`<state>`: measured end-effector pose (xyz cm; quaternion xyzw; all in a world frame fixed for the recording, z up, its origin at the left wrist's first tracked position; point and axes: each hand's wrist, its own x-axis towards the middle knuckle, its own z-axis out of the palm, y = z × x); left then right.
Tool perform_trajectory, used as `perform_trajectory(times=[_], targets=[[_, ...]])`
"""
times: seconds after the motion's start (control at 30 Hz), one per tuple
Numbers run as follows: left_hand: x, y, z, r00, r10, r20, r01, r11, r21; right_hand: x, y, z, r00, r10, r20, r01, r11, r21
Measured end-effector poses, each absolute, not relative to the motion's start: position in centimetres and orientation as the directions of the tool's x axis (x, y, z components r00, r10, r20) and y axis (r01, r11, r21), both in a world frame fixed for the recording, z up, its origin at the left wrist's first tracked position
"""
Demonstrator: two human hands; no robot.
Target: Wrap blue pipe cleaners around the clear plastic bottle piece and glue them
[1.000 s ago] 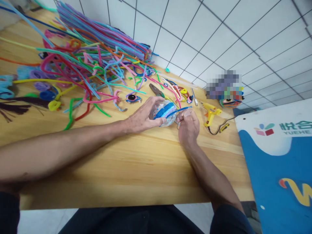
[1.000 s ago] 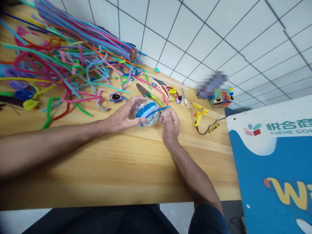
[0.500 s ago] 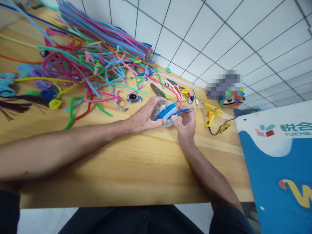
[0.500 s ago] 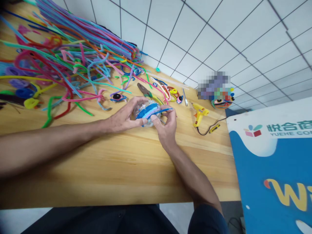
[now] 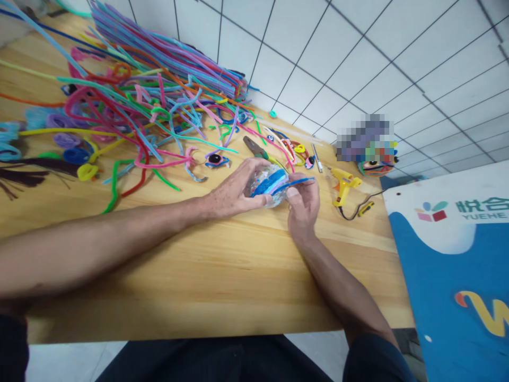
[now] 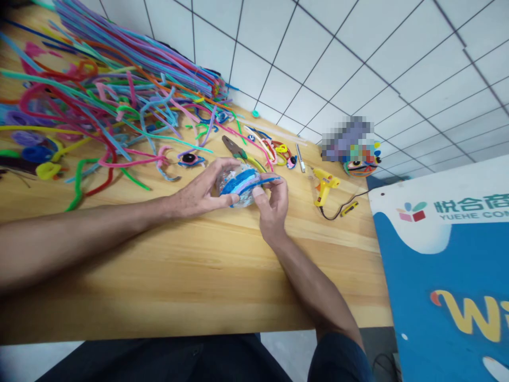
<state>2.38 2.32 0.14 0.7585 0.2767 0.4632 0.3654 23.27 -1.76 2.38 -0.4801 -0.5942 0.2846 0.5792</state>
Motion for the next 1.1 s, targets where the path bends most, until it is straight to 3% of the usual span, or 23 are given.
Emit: perform_trajectory(times=[0.53, 0.87, 1.1], targets=[[2.3, 2.3, 0.4, 0.426, 0.774, 0.468, 0.121, -0.561, 0.819, 23.7, -0.9, 3.0, 0.167, 0.931, 0.324, 0.098, 0.311, -0.945], [2.3, 2.3, 0.4, 0.408, 0.778, 0.478, 0.099, -0.558, 0.824, 22.9, -2.4, 3.1, 0.132, 0.846, 0.517, 0.336, 0.452, -0.826], [2.3, 2.3, 0.5, 0.412, 0.777, 0.477, 0.087, -0.555, 0.828, 23.0, -2.8, 2.6, 0.058, 0.815, 0.576, 0.436, 0.499, -0.749]])
